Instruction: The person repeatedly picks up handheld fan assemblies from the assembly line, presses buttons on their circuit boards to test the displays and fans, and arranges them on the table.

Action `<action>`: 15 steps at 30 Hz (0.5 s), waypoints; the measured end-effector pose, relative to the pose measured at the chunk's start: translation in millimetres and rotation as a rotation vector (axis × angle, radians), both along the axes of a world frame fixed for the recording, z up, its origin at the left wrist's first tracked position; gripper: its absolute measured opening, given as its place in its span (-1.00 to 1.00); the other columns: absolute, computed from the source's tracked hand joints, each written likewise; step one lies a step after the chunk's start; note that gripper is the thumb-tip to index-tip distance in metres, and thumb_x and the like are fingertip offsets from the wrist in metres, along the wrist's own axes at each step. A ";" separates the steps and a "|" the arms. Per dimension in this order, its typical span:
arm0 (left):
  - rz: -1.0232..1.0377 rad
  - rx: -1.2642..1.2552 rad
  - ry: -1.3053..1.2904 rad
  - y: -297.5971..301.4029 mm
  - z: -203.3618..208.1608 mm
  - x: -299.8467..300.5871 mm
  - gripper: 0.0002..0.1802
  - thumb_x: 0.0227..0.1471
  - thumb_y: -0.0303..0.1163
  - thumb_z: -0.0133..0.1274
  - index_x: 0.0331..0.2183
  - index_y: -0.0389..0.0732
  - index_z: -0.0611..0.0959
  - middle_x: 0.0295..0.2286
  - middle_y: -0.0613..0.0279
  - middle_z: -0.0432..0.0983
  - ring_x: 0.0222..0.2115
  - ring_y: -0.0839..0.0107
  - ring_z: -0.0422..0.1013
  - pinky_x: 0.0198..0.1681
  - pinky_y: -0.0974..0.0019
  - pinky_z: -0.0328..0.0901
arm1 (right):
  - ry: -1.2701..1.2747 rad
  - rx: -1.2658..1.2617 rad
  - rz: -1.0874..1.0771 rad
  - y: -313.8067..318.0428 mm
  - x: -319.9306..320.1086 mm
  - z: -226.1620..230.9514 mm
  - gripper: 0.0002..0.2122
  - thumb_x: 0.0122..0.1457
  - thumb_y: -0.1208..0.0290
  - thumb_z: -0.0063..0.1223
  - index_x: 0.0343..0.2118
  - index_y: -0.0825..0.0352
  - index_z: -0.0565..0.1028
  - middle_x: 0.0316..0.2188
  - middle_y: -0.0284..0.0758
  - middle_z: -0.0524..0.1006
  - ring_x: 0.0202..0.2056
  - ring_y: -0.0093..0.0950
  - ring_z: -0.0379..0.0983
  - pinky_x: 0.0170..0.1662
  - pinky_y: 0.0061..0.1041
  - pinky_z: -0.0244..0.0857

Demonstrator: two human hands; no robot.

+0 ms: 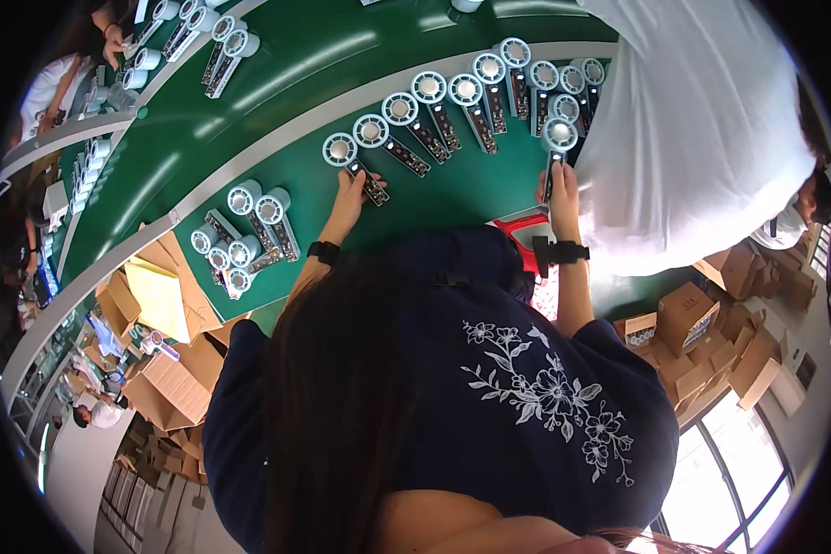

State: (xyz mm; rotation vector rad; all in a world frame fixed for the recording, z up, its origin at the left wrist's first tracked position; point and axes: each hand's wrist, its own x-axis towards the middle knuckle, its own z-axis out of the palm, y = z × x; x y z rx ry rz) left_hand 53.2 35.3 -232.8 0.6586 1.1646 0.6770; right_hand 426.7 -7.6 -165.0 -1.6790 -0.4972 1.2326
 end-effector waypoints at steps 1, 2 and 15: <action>0.001 -0.005 0.006 1.1 1.4 1.4 -0.64 0.22 -0.21 -0.28 -0.08 -0.25 0.12 -0.23 0.02 0.39 -0.23 0.22 0.44 -0.21 0.21 0.39 | 0.006 -0.028 0.082 -5.6 -0.2 -1.0 -0.76 0.26 0.22 -0.22 -0.33 0.34 0.31 -0.60 -0.38 0.35 -0.68 -0.60 0.25 -0.64 -0.59 0.15; -0.007 -0.009 0.023 2.6 3.1 1.8 -0.65 0.23 -0.21 -0.29 -0.08 -0.24 0.14 -0.22 0.02 0.39 -0.22 0.23 0.43 -0.18 0.21 0.37 | 0.012 -0.055 0.165 -7.7 -0.3 -3.3 -0.75 0.27 0.21 -0.23 -0.33 0.33 0.30 -0.60 -0.39 0.34 -0.68 -0.61 0.24 -0.63 -0.61 0.13; -0.330 0.132 0.335 8.8 9.9 10.3 -0.63 0.19 -0.17 -0.22 -0.18 -0.33 0.33 -0.35 0.06 0.46 -0.37 0.34 0.46 -0.29 0.32 0.35 | 0.024 -0.066 0.433 11.8 26.0 -62.5 -0.70 0.23 0.31 -0.13 -0.06 0.39 0.29 -0.43 -0.35 0.46 -0.56 -0.59 0.32 -0.51 -0.58 0.23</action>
